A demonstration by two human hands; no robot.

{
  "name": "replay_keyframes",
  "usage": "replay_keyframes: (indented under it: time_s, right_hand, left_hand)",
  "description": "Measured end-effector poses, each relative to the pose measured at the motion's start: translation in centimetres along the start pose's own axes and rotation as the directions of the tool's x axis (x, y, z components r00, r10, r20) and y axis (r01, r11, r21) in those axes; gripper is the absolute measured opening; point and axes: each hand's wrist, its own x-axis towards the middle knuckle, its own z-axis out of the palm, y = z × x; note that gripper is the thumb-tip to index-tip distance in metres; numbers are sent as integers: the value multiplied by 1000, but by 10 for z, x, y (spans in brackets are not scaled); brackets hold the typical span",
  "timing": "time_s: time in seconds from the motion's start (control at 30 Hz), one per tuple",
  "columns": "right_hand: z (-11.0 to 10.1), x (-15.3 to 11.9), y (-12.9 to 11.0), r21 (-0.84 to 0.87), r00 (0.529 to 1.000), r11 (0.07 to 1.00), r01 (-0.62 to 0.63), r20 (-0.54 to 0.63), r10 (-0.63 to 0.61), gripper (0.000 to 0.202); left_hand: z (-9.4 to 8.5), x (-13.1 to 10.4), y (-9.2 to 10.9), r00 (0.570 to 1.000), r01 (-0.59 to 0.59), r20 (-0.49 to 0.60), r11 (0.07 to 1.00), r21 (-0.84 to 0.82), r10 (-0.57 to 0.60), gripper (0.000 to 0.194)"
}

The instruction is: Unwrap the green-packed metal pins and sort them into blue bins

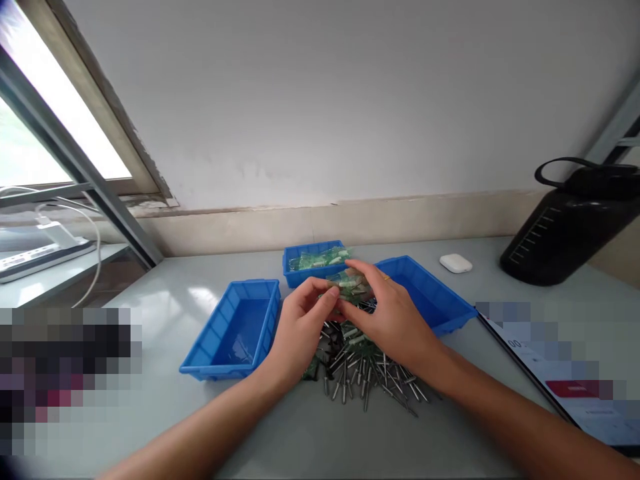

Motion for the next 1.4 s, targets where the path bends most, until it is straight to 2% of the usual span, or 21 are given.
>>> replay_keyframes:
  time_s: [0.13,0.37,0.57,0.73,0.83,0.93,1.1,1.17,1.27,1.4]
  right_hand:
    - [-2,0,0,-12,999,1000,23,36,-22,48]
    - [-1,-2,1,8,999,999,47,1,-47,53]
    - [0,-4,-2,-73,989,988,138,61,-133,54]
    - [-1,-3,-3,-32,998,997,68,-9,-69,59]
    - [-2,-2,-3,43,998,998,40,-59,-37,60]
    - [-3,-2,-4,70,997,997,27,-76,-21,51]
    - [-7,-2,-5,96,991,995,22,-131,-9,45]
    - [-8,-1,-5,159,993,987,19,-121,1,43]
    - [-9,0,-8,302,996,953,0,-85,27,39]
    - [-12,0,-11,386,997,923,-14,-64,42,35]
  left_hand:
    - [1,0,-1,1000,24,-15,1000,-11,-24,12]
    - [2,-3,-2,1000,0,-14,1000,-26,0,9]
    - [-1,-2,-2,1000,-6,-1,994,110,7,10]
    - [0,1,0,1000,-17,-16,999,27,17,14]
    - [1,2,-1,998,-24,-61,998,-60,20,20]
    - [2,2,-1,998,-26,-61,993,-116,19,29]
    - [2,0,3,999,-22,-31,994,-109,19,53]
    - [1,-1,4,1000,-17,-3,997,-80,17,47]
    - [0,-1,4,999,-5,45,1000,-24,6,27]
    - [0,-2,7,999,-48,23,998,40,47,22]
